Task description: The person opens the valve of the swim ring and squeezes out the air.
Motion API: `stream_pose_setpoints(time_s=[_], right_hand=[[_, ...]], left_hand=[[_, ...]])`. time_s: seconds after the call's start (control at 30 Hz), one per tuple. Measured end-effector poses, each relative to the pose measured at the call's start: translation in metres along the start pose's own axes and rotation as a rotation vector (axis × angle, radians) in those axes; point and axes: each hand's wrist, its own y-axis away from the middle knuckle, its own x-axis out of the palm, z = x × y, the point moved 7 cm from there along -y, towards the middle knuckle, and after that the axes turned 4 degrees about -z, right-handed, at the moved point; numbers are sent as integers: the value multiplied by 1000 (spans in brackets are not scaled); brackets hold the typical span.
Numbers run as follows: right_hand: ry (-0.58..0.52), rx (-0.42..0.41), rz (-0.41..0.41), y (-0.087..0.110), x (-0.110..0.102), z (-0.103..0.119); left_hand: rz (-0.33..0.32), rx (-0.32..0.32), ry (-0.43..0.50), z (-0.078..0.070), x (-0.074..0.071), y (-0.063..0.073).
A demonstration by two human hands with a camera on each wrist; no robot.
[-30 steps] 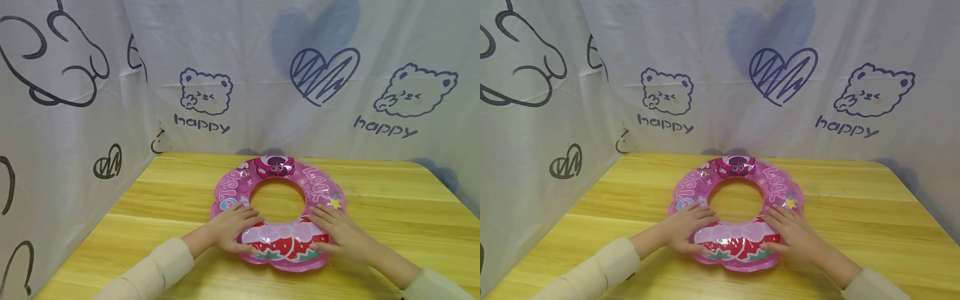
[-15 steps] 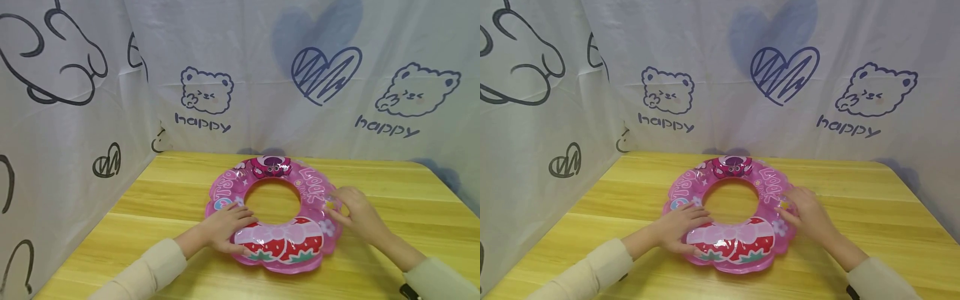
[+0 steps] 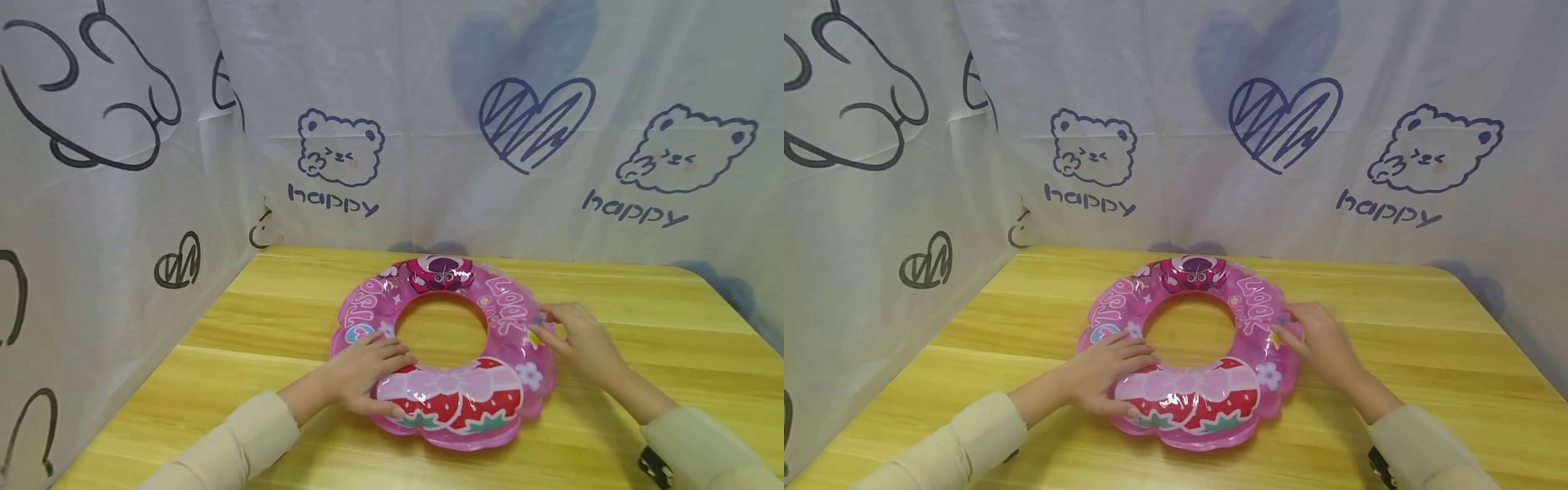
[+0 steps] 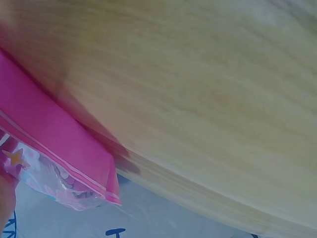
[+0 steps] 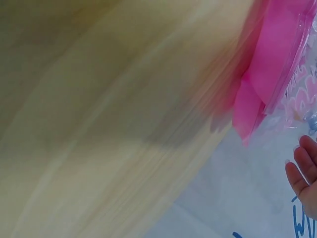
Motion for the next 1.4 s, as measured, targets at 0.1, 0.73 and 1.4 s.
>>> stream_pose_setpoints(time_s=[0.1,0.73,1.4], right_hand=[[4,41,44,-4,5,-1],[2,194,229,-14,16,-6],[-164,204,203,-13,15,-12]], left_hand=[[-9,-5,11,-1,-1,1],[0,-7,-28,-3,3,-4],[17,-31,-14,-4,8,-3]])
